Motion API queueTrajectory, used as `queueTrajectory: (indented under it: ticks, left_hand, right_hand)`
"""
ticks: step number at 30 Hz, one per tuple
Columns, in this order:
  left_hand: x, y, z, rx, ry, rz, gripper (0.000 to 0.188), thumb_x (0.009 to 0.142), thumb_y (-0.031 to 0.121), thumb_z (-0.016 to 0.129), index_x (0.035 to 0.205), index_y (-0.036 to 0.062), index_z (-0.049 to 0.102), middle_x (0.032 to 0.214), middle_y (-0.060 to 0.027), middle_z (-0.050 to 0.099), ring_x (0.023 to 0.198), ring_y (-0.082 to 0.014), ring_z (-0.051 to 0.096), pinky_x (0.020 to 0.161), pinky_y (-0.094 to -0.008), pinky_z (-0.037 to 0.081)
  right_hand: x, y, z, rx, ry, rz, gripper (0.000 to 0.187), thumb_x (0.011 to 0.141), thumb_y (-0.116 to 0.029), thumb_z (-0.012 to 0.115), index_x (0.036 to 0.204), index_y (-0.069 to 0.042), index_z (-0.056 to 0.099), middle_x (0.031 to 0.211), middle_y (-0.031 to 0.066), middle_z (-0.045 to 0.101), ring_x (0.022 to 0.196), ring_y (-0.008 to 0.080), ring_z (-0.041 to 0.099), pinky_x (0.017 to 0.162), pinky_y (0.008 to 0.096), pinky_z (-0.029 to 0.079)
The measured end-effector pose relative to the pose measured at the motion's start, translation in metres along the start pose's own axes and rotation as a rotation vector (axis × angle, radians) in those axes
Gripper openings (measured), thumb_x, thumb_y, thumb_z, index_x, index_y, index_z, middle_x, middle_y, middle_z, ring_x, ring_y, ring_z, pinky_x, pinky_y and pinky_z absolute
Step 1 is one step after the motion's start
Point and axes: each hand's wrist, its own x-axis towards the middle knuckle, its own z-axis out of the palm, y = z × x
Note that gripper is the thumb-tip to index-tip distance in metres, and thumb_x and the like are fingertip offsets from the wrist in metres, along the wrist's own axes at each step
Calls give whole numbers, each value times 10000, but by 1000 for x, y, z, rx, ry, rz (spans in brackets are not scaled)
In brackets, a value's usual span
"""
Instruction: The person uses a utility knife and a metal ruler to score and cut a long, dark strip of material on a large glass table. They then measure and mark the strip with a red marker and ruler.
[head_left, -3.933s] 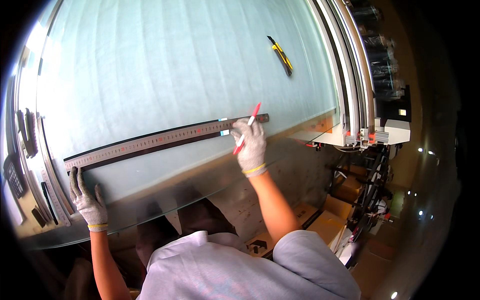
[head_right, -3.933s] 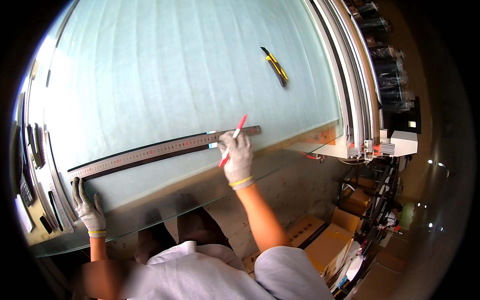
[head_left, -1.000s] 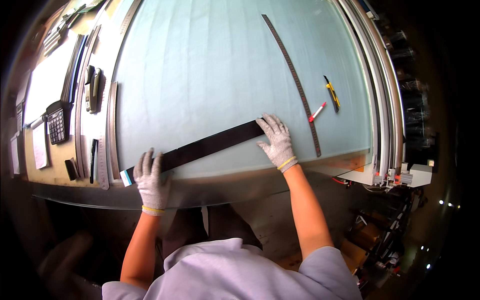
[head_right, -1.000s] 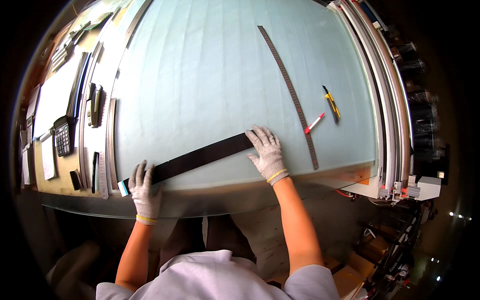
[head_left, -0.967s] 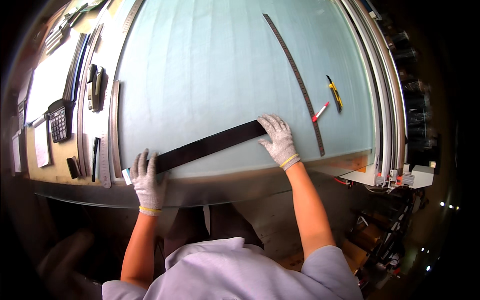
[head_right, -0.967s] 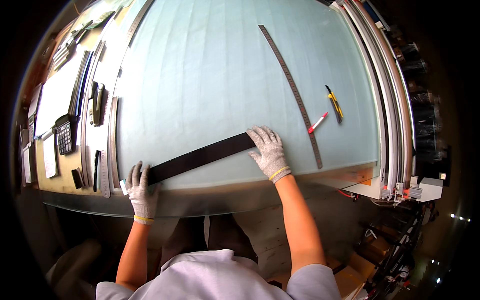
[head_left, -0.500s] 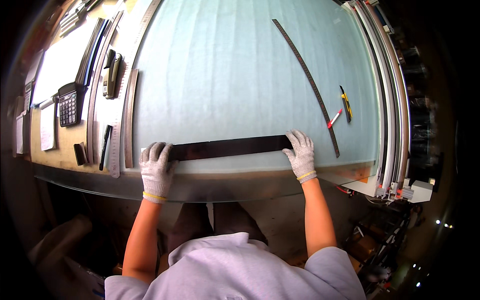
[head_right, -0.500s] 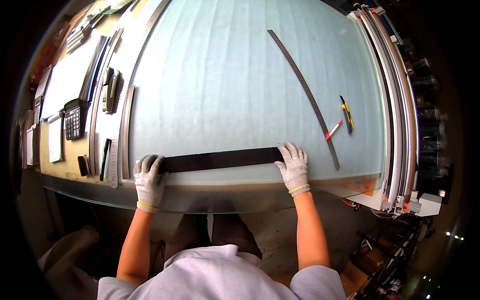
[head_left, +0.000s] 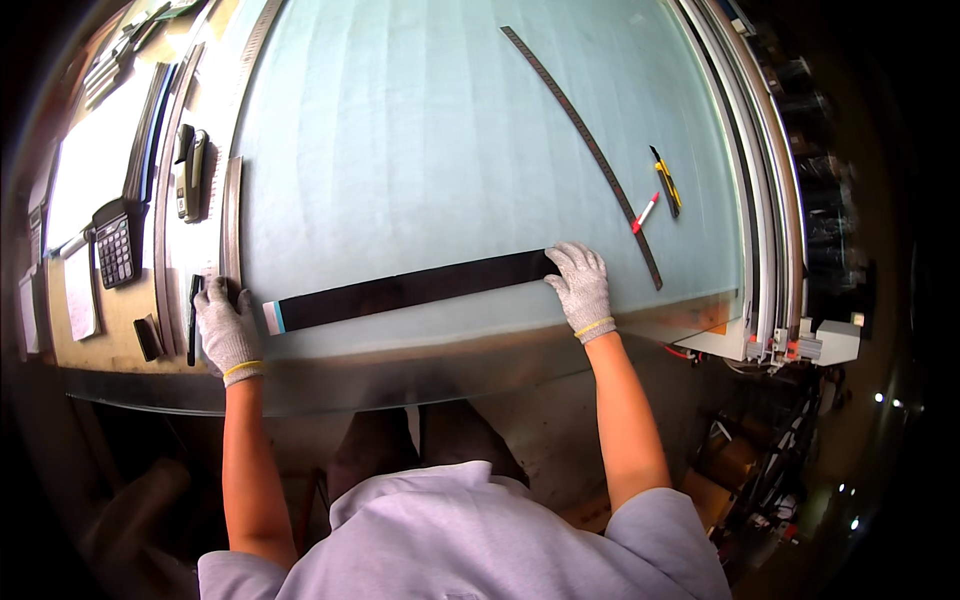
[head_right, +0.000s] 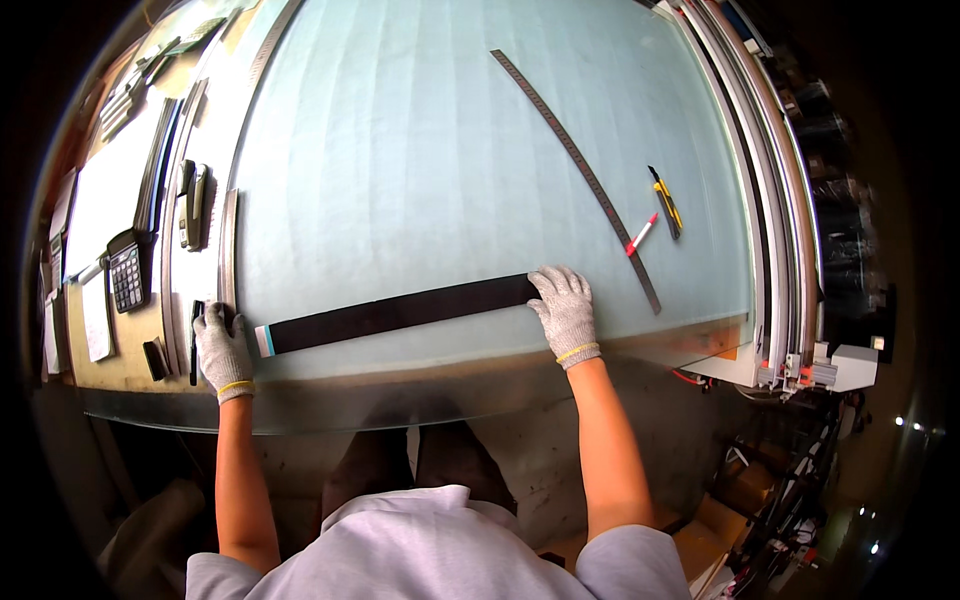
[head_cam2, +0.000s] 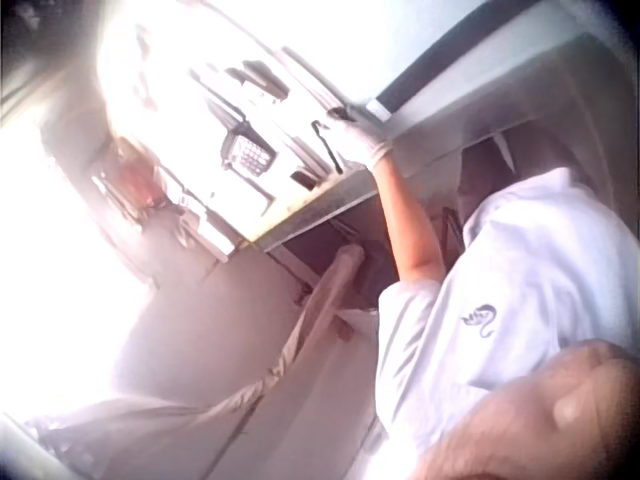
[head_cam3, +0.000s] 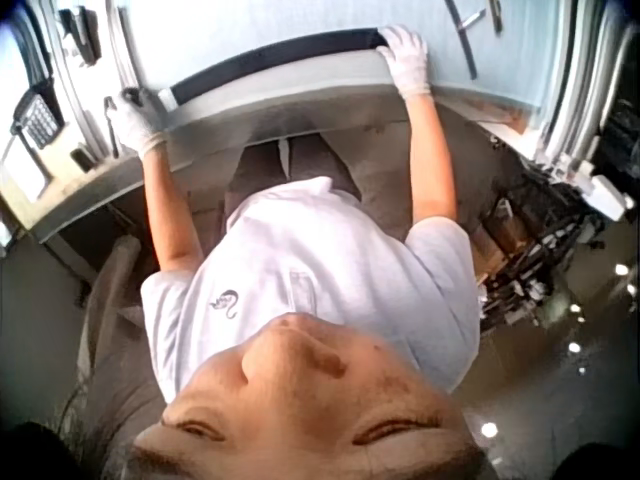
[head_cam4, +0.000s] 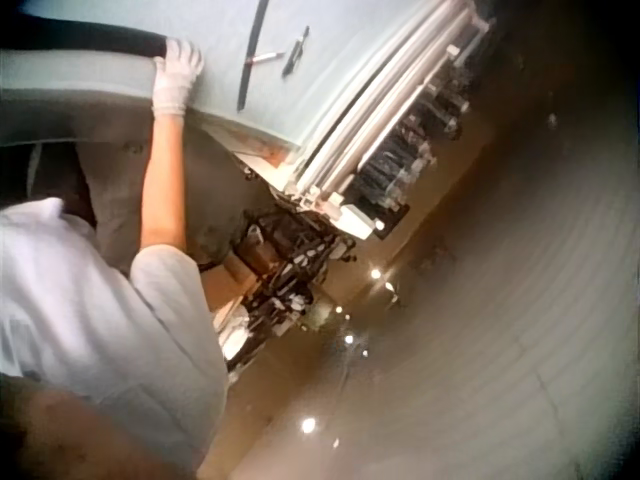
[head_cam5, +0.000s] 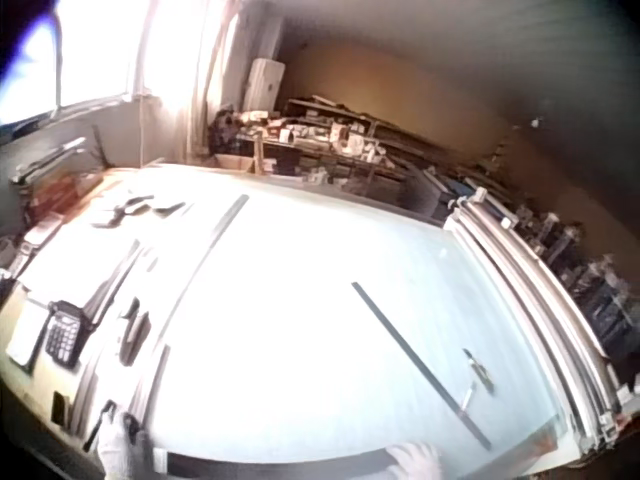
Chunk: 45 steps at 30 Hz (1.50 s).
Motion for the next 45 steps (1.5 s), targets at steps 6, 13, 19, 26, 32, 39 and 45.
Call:
queueTrajectory:
  ticks: [6,13,19,26,32,39,45]
  left_hand:
    - [23,-9,12,363,-95,169,321,969,217,623,1231,34,591,1036,-197,676,857,-378,728,718,-462,607]
    - [71,-70,5,-473,-472,27,322,891,111,616,1153,-69,669,868,-137,742,807,-248,736,736,-382,600]
    - [-78,203,-27,-1335,-987,-77,128,966,46,646,1083,-1,670,953,-70,709,900,-163,690,878,-321,567]
    - [-134,354,14,-524,-224,731,183,833,160,773,1008,130,732,1041,-71,692,952,-321,637,836,-437,519]
    - [-127,377,67,-437,-89,901,142,840,111,731,966,98,668,1070,-79,644,1041,-338,605,903,-487,483]
    - [-131,380,87,-430,-146,842,190,830,83,723,1002,75,642,1120,-112,621,1052,-372,576,926,-501,470]
    - [-129,379,85,-422,-183,832,260,825,70,732,1069,72,644,1224,-127,625,1087,-379,583,955,-493,478]
  right_hand:
    - [-23,-29,-11,173,270,239,514,898,-249,733,1382,-126,609,1429,146,560,1294,376,532,1093,510,409]
    - [-80,-114,-10,916,195,588,333,1001,-172,682,1276,13,652,1061,116,729,978,217,697,885,364,560]
    - [-76,-137,-31,1677,-26,445,383,1068,-257,608,1357,-5,597,1074,107,724,945,150,672,844,288,541]
    - [-132,-43,-5,694,132,690,231,1080,-219,558,1150,-20,653,725,120,659,579,225,622,570,379,491]
    - [-135,-13,-18,241,-18,662,426,1051,-272,548,1437,-91,551,646,185,629,562,391,636,550,500,505]
    - [-118,-19,-15,306,50,536,606,943,-372,693,1431,-46,540,1096,141,641,822,358,656,732,483,538]
    - [-136,4,12,195,151,312,485,910,-290,702,1366,-132,656,946,74,525,842,297,549,751,472,423]
